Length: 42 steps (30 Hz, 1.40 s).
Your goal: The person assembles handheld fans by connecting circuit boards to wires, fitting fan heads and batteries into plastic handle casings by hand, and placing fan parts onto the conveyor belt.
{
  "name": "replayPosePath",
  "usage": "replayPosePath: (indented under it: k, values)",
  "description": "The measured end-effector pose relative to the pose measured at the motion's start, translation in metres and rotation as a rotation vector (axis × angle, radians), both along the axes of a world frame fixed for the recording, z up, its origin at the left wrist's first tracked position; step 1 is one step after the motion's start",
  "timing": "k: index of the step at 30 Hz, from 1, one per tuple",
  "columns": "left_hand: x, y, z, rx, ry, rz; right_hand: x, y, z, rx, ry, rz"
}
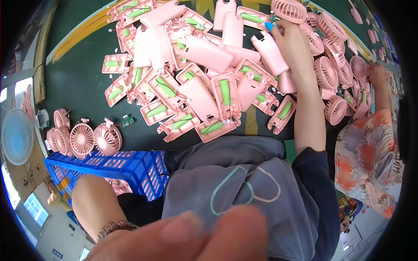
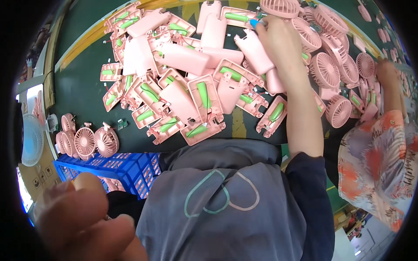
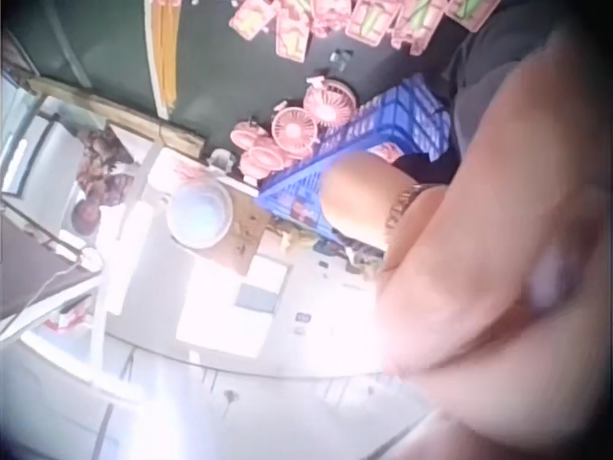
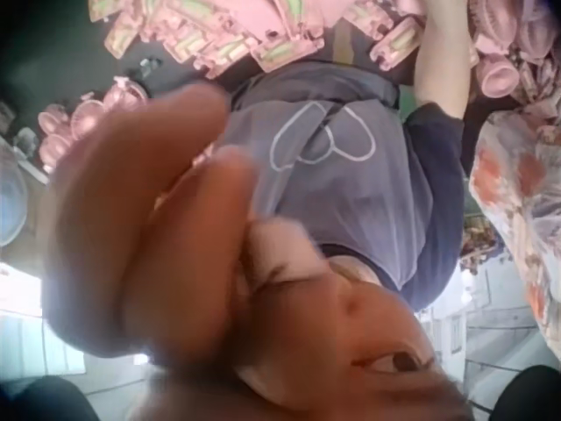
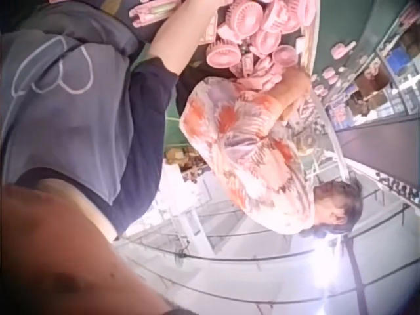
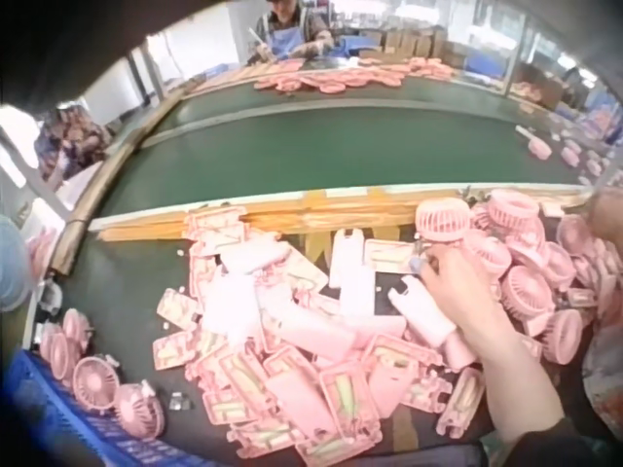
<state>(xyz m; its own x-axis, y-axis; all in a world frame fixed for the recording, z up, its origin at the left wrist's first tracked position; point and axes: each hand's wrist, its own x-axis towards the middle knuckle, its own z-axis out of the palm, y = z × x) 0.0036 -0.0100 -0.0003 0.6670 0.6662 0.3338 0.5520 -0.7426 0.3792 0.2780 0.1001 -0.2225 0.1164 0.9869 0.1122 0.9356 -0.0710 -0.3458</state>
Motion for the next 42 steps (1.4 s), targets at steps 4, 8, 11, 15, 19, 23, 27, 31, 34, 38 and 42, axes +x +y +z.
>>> replayPosePath:
  k: [4, 8, 11, 15, 19, 23, 27, 31, 34, 38, 42]
  values:
    - [0.04, -0.061, 0.014, 0.081, -0.026, 0.001, -0.002, 0.005, -0.001, -0.032, -0.039, 0.029]
    - [0.023, -0.03, 0.001, 0.161, -0.05, -0.001, -0.009, 0.008, 0.005, 0.019, 0.011, 0.042]
    - [0.011, -0.006, -0.013, 0.236, -0.079, -0.029, -0.008, 0.01, 0.003, -0.024, 0.013, 0.017]
    - [0.004, -0.002, -0.019, 0.31, -0.135, -0.059, -0.002, 0.004, -0.003, 0.036, 0.013, 0.042]
    - [-0.018, -0.036, -0.013, 0.2, -0.132, -0.008, -0.006, 0.003, 0.003, 0.05, 0.033, 0.023]
    - [-0.068, -0.04, -0.028, 0.258, -0.332, 0.304, -0.013, 0.005, -0.001, 0.081, 0.081, 0.057]
    - [-0.127, -0.042, -0.019, 0.261, -0.436, 0.809, -0.019, -0.008, 0.016, 0.422, 0.095, 0.163]
    - [-0.172, 0.009, -0.061, -0.393, 0.091, 0.768, -0.071, -0.028, 0.055, 0.237, 0.57, 0.212]
    - [-0.201, 0.01, -0.122, -0.697, 0.178, 0.804, -0.1, -0.008, 0.044, 0.077, 0.339, 0.441]
    - [-0.168, 0.0, -0.137, -0.604, 0.414, 0.677, -0.116, 0.008, 0.037, -0.091, 0.195, 0.532]
    - [-0.158, -0.005, -0.162, -0.355, 0.464, 0.431, -0.117, 0.021, 0.035, -0.16, 0.154, 0.549]
